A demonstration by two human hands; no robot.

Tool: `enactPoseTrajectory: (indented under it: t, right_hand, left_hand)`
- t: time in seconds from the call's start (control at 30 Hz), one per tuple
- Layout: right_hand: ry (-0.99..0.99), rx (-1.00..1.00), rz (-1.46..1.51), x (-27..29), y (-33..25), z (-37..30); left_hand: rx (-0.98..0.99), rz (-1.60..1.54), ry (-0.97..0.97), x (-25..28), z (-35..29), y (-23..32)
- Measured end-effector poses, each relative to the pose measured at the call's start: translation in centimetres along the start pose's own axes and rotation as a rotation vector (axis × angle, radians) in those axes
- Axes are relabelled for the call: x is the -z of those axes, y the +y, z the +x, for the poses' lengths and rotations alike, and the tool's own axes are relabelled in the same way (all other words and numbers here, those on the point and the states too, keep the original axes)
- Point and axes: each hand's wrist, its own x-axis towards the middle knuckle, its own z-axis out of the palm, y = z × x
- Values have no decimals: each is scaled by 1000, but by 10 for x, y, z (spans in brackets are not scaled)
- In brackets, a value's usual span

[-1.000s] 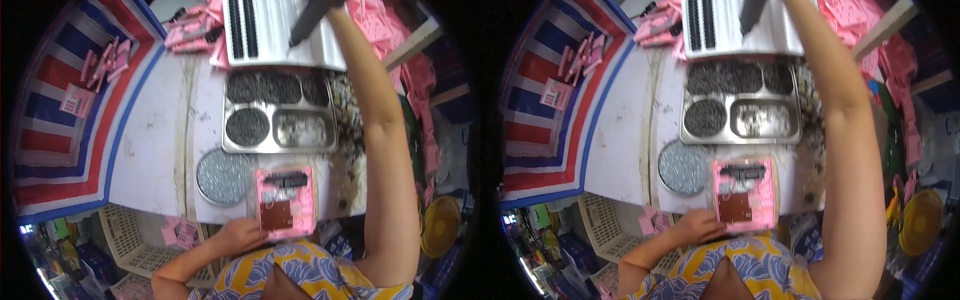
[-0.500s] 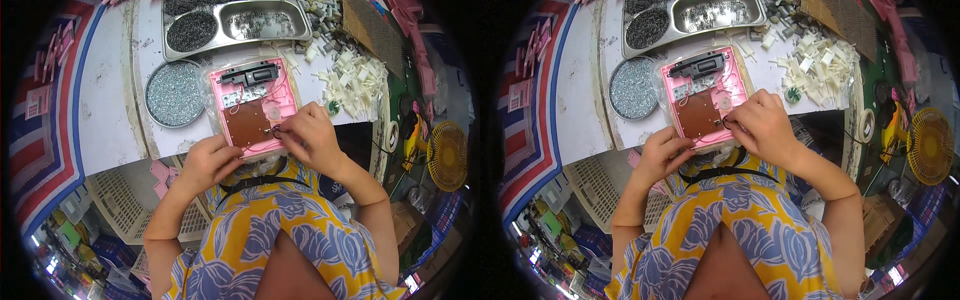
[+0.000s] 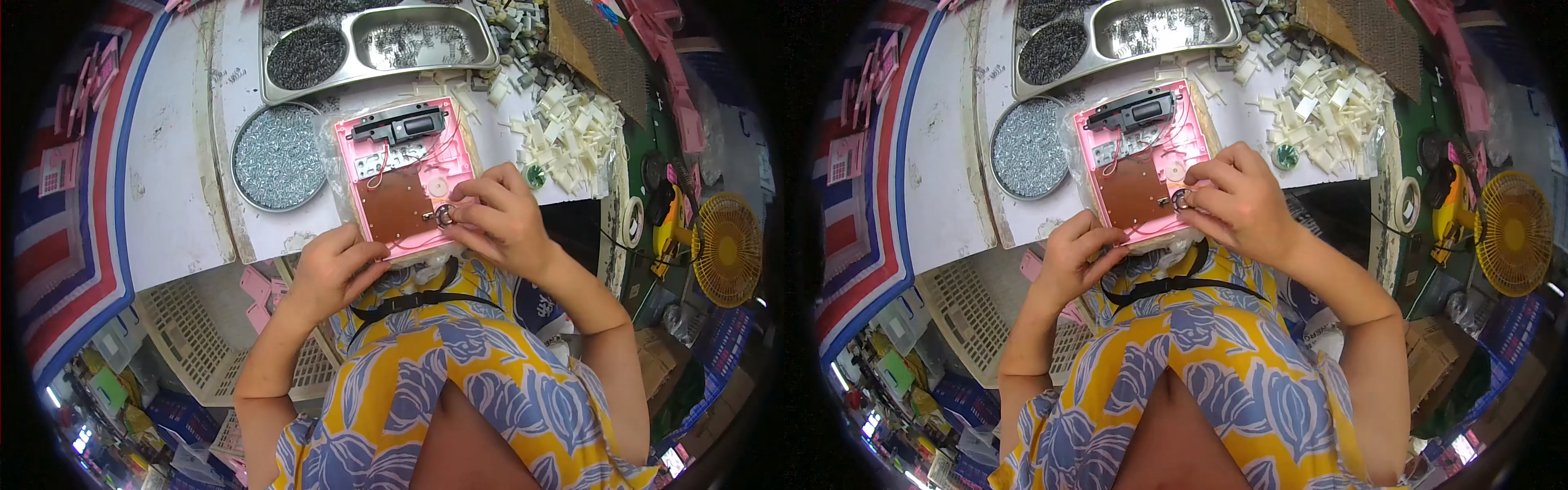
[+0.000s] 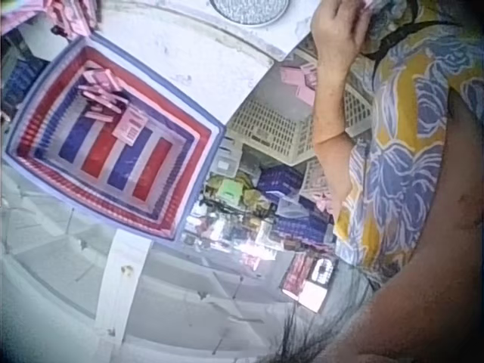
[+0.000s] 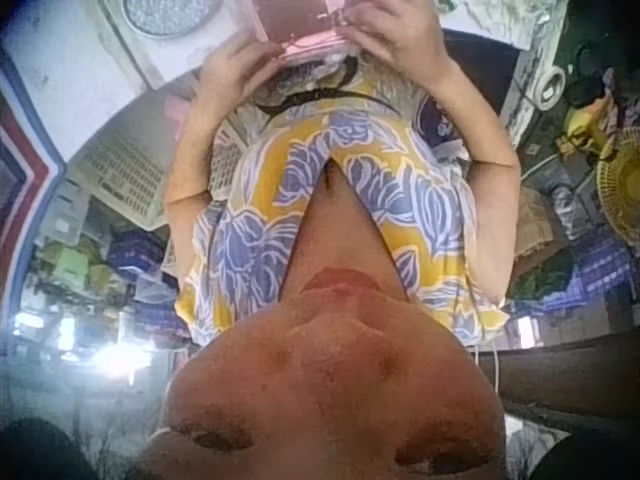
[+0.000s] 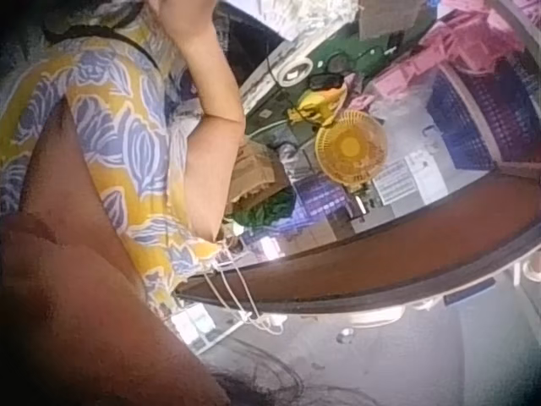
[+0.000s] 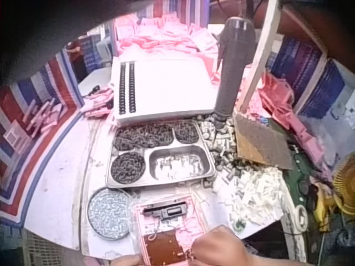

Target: Soldering wires and assembling internal components of a pink electronic toy, then securing the casing with an electric screwdriver.

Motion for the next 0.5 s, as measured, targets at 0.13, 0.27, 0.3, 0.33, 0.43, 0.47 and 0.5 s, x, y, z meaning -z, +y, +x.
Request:
enactPoseTrajectory:
  t: [0.13,0.27,0.3,0.33,0.43,0.47,0.5]
  right_hand:
    - [189,-209,-161,32,48,23]
    - [-96,-390,-633,46,88,43]
    - [-120,-365,-685,45,98,38]
    - [-143,-321,-722,43,104,41]
    - [-101,-424,-503,57,75,53]
    - [-82,-468,-449,62,68,54]
    - [-63,-503,-378,68,65,56]
  left_hand:
    - [32,42,-89,12,6,12]
    - [86,2,-360,49,42,24]
    - [60,-25,-426,58,62,18]
    - [53,-41,-482,69,81,14]
    - [-159,228,-143,70,154,-6]
    - [-177,369,-76,63,181,-12]
    - [-202,404,-17,55,205,-21]
